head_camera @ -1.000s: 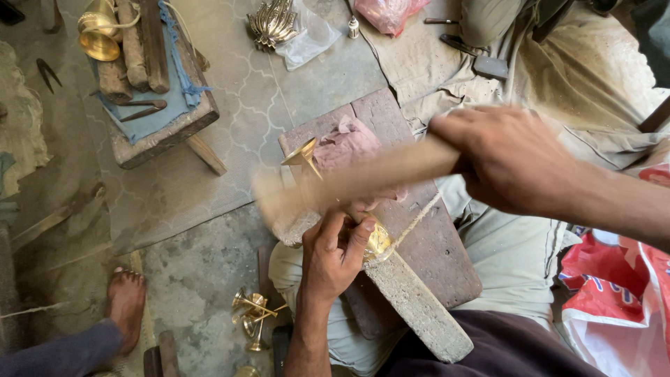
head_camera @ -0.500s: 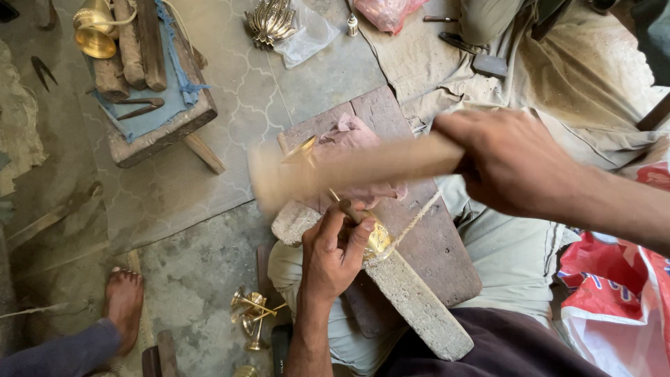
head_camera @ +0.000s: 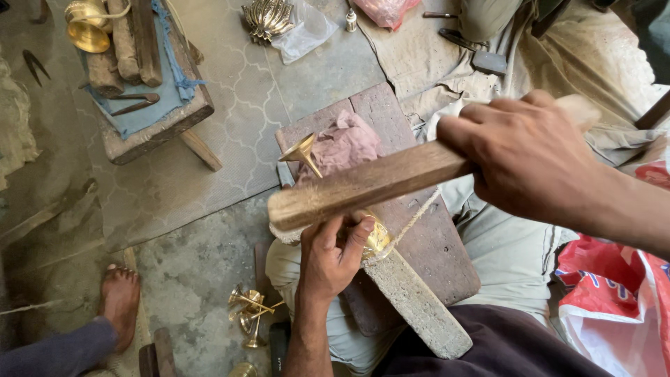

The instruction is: The person hammers a brass candlestick holder using a wooden mallet and a metal punch to create decorative patterns. They adjust the object's position on a wooden block and continue striking it repeatedly.

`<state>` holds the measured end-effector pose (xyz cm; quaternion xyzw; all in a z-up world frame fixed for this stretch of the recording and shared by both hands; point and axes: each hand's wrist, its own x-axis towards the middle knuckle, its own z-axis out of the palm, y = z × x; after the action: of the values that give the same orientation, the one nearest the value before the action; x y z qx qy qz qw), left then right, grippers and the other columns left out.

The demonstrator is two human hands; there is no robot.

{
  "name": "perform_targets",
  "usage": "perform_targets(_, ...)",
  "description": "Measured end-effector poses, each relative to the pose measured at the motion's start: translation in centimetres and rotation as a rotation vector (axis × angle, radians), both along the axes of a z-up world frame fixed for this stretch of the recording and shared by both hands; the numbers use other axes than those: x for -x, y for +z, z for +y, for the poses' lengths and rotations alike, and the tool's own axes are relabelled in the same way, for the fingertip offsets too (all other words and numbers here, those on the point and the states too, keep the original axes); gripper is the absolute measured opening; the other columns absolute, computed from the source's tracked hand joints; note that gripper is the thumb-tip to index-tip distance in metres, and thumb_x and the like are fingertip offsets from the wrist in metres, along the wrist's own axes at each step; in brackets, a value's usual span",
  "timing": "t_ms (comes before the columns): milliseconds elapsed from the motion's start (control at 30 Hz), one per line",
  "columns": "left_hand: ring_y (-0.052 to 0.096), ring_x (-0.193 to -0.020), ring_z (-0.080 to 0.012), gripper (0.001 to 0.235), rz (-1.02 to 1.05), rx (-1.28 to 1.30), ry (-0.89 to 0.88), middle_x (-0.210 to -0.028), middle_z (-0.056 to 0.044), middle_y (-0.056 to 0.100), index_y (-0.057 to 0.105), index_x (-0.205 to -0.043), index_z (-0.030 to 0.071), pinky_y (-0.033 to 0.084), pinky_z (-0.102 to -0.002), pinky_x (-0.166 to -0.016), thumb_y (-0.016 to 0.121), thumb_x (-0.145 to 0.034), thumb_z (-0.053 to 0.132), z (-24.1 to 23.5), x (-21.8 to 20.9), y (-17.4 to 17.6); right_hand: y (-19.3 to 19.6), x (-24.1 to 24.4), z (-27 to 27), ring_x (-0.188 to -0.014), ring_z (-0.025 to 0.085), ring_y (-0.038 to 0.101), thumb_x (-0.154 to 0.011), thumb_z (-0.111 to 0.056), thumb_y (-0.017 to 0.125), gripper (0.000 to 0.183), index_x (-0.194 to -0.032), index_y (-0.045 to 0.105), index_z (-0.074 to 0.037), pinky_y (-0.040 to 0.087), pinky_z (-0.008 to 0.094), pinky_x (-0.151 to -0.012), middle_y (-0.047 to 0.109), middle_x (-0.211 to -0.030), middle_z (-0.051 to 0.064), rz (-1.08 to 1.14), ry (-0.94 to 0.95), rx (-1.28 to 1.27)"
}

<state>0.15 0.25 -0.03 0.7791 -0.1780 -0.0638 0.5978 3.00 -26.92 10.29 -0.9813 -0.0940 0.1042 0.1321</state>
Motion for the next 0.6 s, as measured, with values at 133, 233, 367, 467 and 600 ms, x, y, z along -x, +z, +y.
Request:
perform_targets(133,0.068,-0.073,-0.0077,0.023,-0.058,0.029,0.012,-0.087,-0.004,0.073,0.063,-0.118,0.000,0.054,-0.024,-0.061,0.069,-0.102,0.017,0.3,0.3,-0.8,0.0,0.8,-0.1,-0.068,0.028,0.061,-0.076,-0.006,0.065,0.024,-0.097,0.054,-0.008,0.050,0.046,-0.061,0.060,-0.077,0.009,-0.101,-0.001,0.005)
perform_targets(233,0.059,-0.064,-0.0134,0.013,-0.144,-0.077,0.059,-0.081,-0.006,0.070,0.068,-0.108,0.004,0.046,-0.028,-0.057,0.074,-0.101,0.014,0.7,0.9,-2.0,-0.8,2.2,-1.1,-0.076,0.030,0.064,-0.070,-0.011,0.068,0.028,-0.096,0.058,-0.008,0.049,0.048,-0.065,0.061,-0.080,0.008,-0.351,0.046,0.097)
perform_targets(367,0.069,-0.072,-0.0169,0.027,0.087,0.645,0.335,-0.092,-0.012,0.075,0.054,-0.126,0.004,0.052,-0.026,-0.051,0.066,-0.104,0.013,3.8,2.2,-3.3,-5.1,5.3,-4.3,-0.079,0.035,0.065,-0.077,-0.009,0.073,0.031,-0.106,0.065,-0.003,0.050,0.044,-0.068,0.066,-0.087,0.014,-0.341,-0.225,-0.044)
perform_targets(467,0.073,-0.083,-0.0210,0.032,0.180,0.540,0.819,-0.095,-0.014,0.070,0.049,-0.128,0.004,0.057,-0.027,-0.058,0.065,-0.101,0.013,7.4,4.6,-3.7,-10.5,8.2,-7.0,-0.076,0.026,0.066,-0.085,-0.018,0.080,0.035,-0.113,0.065,-0.004,0.051,0.037,-0.074,0.068,-0.083,0.013,-0.135,-0.581,-0.345)
perform_targets(600,0.071,-0.086,-0.0188,0.032,0.386,0.327,0.940,-0.098,-0.013,0.071,0.050,-0.124,0.003,0.063,-0.028,-0.064,0.065,-0.097,0.011,8.7,6.3,-4.0,-16.8,12.8,-9.3,-0.078,0.023,0.067,-0.080,-0.021,0.085,0.040,-0.111,0.070,-0.001,0.051,0.037,-0.072,0.075,-0.091,0.013,0.103,-0.884,-0.478)
